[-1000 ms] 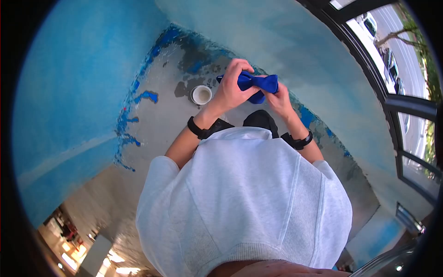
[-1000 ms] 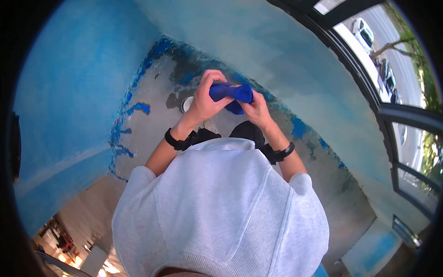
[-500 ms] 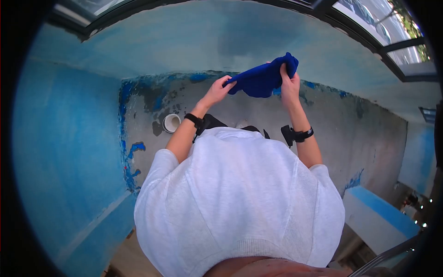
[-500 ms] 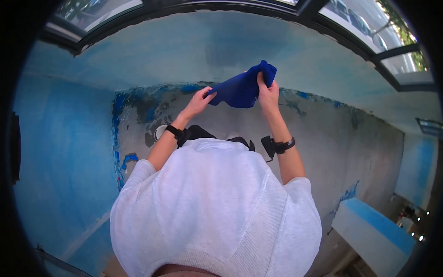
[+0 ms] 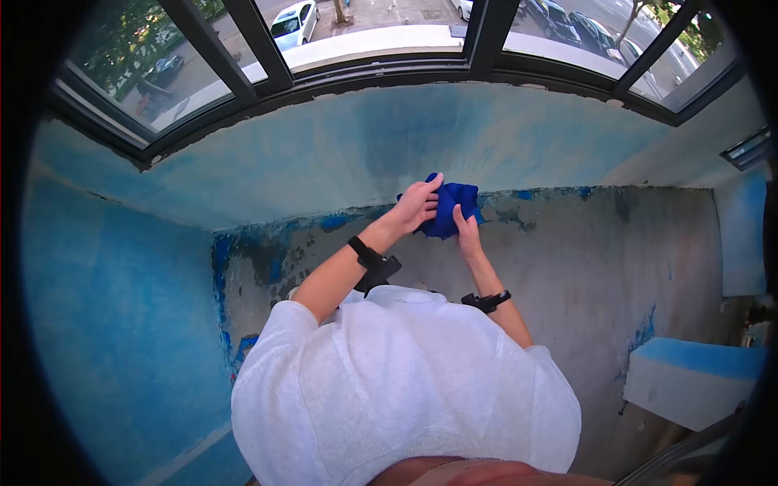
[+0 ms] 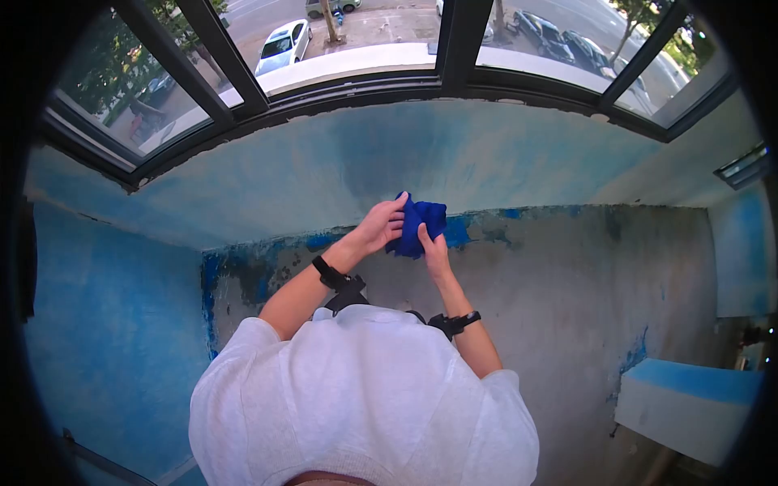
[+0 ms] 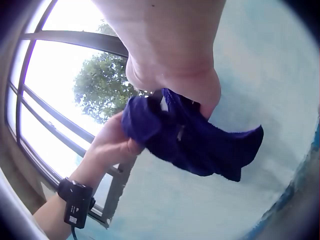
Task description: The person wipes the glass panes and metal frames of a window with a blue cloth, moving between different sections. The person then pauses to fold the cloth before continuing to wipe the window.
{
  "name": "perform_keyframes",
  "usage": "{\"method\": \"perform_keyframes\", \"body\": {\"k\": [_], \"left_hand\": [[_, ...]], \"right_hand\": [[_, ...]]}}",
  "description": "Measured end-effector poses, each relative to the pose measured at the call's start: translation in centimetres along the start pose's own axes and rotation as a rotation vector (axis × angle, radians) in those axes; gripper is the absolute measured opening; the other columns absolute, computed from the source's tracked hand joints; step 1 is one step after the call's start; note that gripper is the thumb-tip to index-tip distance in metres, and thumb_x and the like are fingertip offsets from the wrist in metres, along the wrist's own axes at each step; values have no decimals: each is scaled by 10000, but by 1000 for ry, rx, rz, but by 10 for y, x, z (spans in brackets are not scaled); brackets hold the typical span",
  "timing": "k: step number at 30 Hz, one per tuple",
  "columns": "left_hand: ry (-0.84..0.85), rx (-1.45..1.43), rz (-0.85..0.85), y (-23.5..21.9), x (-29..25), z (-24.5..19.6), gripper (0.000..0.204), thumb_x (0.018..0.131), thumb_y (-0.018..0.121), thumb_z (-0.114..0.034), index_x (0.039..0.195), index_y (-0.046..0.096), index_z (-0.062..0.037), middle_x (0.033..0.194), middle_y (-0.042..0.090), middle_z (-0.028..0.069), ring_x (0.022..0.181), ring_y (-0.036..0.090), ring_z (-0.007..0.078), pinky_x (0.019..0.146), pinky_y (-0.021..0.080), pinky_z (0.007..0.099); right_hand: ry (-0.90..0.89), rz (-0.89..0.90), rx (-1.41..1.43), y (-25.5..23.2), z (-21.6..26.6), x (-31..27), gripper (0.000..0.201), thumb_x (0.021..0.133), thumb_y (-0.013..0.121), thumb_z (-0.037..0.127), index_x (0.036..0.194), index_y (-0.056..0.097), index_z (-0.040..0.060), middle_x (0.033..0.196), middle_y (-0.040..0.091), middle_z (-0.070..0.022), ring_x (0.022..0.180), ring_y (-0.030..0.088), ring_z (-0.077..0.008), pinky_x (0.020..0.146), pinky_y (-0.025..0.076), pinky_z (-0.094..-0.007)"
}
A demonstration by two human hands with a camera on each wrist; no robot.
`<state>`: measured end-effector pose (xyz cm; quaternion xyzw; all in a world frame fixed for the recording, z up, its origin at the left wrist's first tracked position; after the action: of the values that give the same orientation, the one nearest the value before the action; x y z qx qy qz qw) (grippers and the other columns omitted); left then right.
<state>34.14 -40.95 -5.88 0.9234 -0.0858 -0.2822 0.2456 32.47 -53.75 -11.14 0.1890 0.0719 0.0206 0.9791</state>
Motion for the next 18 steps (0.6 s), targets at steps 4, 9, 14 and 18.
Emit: {"method": "perform_keyframes", "body": {"k": [4, 9, 14, 18], "left_hand": [[87, -203, 217, 53, -45, -22, 703, 981, 541, -505, 1425, 373, 15, 1381, 465, 148, 1256, 495, 239, 1050, 417, 374], [98, -76, 331, 48, -60, -41, 828, 1001, 372, -612, 1550, 192, -18, 1507, 364, 146, 1368, 391, 242, 1126, 322, 400], [160, -134, 402, 24, -59, -58, 753, 1012, 421, -556, 1546, 257, -51, 1497, 397, 151, 1360, 410, 232, 1127, 342, 388], [451, 565, 134, -27, -58, -102, 488, 956, 662, -245, 1367, 541, -10, 1260, 639, 142, 1160, 614, 203, 1027, 466, 322]], "right_hand": [[54, 129, 175, 23, 6, -10, 608, 928, 701, 352, 1374, 448, 26, 1236, 586, -55, 1116, 581, -146, 952, 472, -301], [238, 209, 288, 56, 2, 2, 593, 894, 739, 186, 1385, 439, 43, 1263, 583, -54, 1138, 582, -157, 955, 482, -313], [153, 316, 153, 91, 5, 14, 583, 907, 712, 172, 1404, 438, 38, 1289, 580, -62, 1171, 578, -172, 985, 473, -327], [318, 285, 225, 99, 0, 31, 493, 980, 609, 205, 1409, 447, 24, 1312, 580, -85, 1207, 566, -186, 1026, 455, -350]]}}
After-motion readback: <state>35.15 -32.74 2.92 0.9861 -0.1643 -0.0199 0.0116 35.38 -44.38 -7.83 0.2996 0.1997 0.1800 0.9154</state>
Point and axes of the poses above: each hand's wrist, its own x-axis towards the middle knuckle, its own y-axis out of the palm, z = x × y, the point moved 10 cm from there along x, towards the middle knuckle
